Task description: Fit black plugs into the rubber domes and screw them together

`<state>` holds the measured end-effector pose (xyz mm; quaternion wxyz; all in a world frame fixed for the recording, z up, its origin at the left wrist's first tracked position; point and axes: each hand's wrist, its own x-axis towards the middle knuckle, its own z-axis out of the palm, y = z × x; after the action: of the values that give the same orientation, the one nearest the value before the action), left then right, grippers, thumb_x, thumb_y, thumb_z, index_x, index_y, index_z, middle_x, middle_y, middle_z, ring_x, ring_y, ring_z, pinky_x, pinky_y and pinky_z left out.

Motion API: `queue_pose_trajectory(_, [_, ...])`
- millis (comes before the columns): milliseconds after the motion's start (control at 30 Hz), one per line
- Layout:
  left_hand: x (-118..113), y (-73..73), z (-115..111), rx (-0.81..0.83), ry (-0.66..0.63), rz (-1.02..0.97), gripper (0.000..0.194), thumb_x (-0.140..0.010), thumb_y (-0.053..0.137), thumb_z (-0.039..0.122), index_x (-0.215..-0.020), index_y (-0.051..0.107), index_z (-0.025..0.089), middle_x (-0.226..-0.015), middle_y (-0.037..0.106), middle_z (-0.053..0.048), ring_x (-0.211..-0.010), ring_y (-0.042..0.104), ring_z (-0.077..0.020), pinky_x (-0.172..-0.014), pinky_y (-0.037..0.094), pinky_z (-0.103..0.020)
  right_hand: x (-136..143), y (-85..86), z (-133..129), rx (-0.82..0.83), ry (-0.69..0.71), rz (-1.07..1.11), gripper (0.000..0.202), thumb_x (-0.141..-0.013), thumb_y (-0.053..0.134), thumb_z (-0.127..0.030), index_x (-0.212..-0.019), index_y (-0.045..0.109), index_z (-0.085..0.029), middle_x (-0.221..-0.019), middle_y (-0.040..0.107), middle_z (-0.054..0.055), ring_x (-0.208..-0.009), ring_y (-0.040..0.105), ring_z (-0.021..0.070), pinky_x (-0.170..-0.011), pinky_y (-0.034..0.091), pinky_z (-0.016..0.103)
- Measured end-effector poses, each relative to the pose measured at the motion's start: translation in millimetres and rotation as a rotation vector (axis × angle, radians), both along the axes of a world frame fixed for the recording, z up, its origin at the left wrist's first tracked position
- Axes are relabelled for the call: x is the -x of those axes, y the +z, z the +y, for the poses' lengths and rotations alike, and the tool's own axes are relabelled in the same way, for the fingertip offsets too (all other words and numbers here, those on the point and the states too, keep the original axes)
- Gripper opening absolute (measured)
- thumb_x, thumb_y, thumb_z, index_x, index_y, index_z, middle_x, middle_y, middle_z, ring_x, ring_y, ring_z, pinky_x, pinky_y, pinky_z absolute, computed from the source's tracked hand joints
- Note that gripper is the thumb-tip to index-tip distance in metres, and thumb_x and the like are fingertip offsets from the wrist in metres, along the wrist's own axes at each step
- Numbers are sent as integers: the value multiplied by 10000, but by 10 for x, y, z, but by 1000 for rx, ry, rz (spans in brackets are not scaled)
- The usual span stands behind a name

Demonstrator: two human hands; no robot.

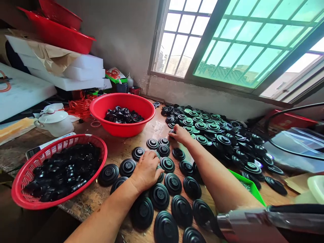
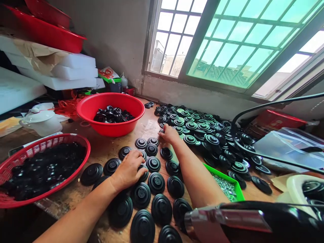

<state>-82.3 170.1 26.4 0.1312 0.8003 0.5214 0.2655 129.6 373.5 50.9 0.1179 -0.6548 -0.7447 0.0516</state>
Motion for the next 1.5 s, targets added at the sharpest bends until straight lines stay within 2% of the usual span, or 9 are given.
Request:
queue_pose_trajectory(200, [-17, -3, 50, 0, 47, -467, 295, -859, 684, 234, -1144, 611, 209, -1143, 612, -107, -1088, 577, -279, -987, 494, -478, 150, 143, -202, -64, 40, 116, 410, -746, 759, -413, -1040, 622, -162, -1002, 700, 114, -916, 646, 253, -791, 470, 336])
queue_pose_trajectory(400, [-16, 151, 78, 546, -111, -1517, 520, -886, 664, 553, -1241, 521, 201, -1131, 631, -95, -964, 660, -212, -812, 568, -368, 644, 457, -1051, -75, 368, 253, 375, -965, 448, -521, -911, 672, -225, -861, 719, 22, -795, 645, 178, -722, 473, 285])
queue_pose_trajectory(500, [-13, 206, 67, 641, -210, -1667, 463, -831, 734, 558, -1037, 600, 166, -968, 661, -56, -837, 638, -173, -685, 552, -292, 828, 483, -1438, -129, 444, 147, 294, -948, 503, -473, -966, 655, -223, -975, 725, 70, -902, 652, 223, -784, 470, 317])
queue_pose_trajectory(633, [-26, 170, 91, 594, -80, -1656, 467, -774, 786, 547, -953, 579, 169, -807, 621, 0, -686, 579, -127, -583, 489, -239, 854, 422, -1467, -143, 359, 30, 316, -979, 464, -476, -1045, 632, -217, -1047, 721, 113, -976, 663, 270, -813, 480, 347])
queue_pose_trajectory(767, [-3, 113, 117, 368, 149, -1464, 316, -877, 665, 473, -1003, 539, 212, -873, 652, -10, -763, 639, -169, -723, 552, -326, 587, 335, -1020, -129, 120, 4, 387, -1017, 414, -473, -1160, 596, -164, -1089, 706, 175, -993, 674, 304, -839, 505, 398])
queue_pose_trajectory(1000, [262, 111, 207, -335, 505, -429, 341, -914, 489, 125, -1228, 603, 189, -1180, 570, -155, -1152, 545, -309, -1052, 430, -482, 22, 34, -512, 20, 0, -108, 328, -988, 598, -380, -1248, 614, -181, -1257, 646, 100, -1062, 661, 216, -914, 578, 430])
queue_pose_trajectory(1267, [588, 104, 177, -29, 748, 267, 283, -931, 474, 195, -1048, 727, 144, -1132, 581, -236, -1112, 496, -430, -871, 433, -595, -417, 264, -780, 103, 79, -240, 448, -1031, 419, -455, -1314, 625, -175, -1290, 648, 188, -1161, 635, 298, -969, 488, 409])
queue_pose_trajectory(1400, [586, 72, 184, 63, 710, 359, 443, -958, 511, 477, -1065, 709, 96, -1149, 601, -251, -1133, 496, -439, -920, 420, -615, -805, 398, -1179, 253, 149, -298, 626, -779, 745, -592, -1287, 678, -232, -1168, 691, 146, -1042, 674, 327, -841, 526, 381])
queue_pose_trajectory(1500, [511, 116, 171, 12, 712, 335, 455, -939, 560, 462, -1182, 661, 91, -1216, 575, -244, -1201, 474, -426, -976, 418, -585, -987, 323, -1496, 256, 203, -303, 912, -604, 885, -554, -1413, 584, -256, -1286, 631, 159, -1152, 630, 380, -894, 522, 412])
